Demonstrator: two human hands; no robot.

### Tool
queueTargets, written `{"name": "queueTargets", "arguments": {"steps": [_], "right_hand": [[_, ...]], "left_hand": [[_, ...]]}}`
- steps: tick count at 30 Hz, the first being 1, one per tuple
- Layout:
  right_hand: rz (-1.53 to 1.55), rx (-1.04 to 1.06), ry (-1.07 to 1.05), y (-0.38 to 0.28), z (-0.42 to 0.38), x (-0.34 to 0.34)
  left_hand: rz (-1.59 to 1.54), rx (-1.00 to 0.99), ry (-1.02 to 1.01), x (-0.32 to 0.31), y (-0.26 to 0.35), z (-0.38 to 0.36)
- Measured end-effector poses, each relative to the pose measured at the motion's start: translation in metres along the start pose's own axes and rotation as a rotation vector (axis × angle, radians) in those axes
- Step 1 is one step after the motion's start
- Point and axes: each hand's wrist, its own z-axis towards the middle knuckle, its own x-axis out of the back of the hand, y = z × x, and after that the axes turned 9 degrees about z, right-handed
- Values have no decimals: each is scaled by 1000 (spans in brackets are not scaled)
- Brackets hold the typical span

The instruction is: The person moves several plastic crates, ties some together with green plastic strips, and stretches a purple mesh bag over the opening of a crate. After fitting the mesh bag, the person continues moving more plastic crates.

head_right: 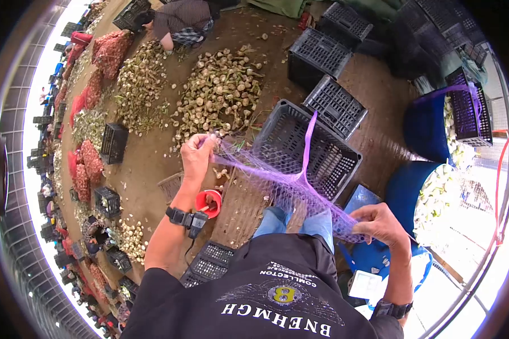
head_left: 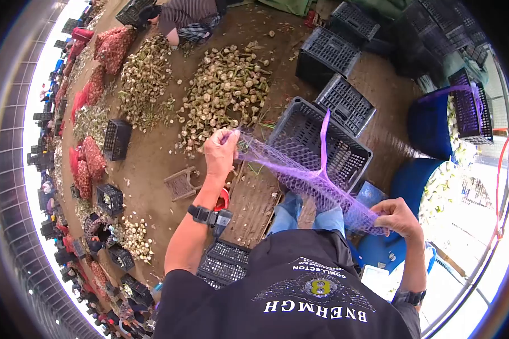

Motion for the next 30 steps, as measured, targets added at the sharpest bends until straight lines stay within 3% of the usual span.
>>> {"name": "queueTargets", "arguments": {"steps": [2, 4, 6, 8, 10, 12, 14, 16, 18, 20, 22, 23, 26, 27, 28, 30], "right_hand": [[9, 19, 63, 10, 2, -5], [13, 41, 121, 21, 7, -6], [188, 197, 388, 30, 17, -4], [273, 217, 429, 44, 32, 8], [313, 290, 635, 54, 41, 17], [337, 293, 679, 59, 49, 31], [490, 404, 804, 79, 59, 58], [631, 378, 832, 73, 58, 72], [1015, 502, 751, 74, 60, 89], [1148, 498, 794, 68, 59, 107], [1243, 561, 624, 79, 58, 135], [1264, 569, 663, 72, 55, 140], [1271, 624, 545, 72, 45, 165], [1250, 626, 490, 70, 40, 169], [1227, 594, 394, 67, 35, 173], [1144, 493, 391, 58, 29, 166]], "left_hand": [[-152, -79, 14, -13, -10, 6], [-444, 45, 55, -24, 2, 1], [-523, 126, 48, -30, 8, -4], [-741, 272, -48, -31, 11, -10], [-789, 327, -102, -37, 19, -21], [-817, 294, -251, -40, 30, -33], [-737, 259, -382, -38, 40, -39], [-552, 221, -454, -35, 56, -54], [-173, 105, -583, -34, 69, -69], [139, -35, -748, -39, 81, -89], [480, -76, -963, -41, 97, -105], [484, -88, -975, -43, 92, -111], [482, -49, -801, -48, 80, -112], [529, -74, -641, -45, 82, -106], [577, -98, -476, -41, 83, -100], [620, -67, -388, -38, 69, -84]]}}
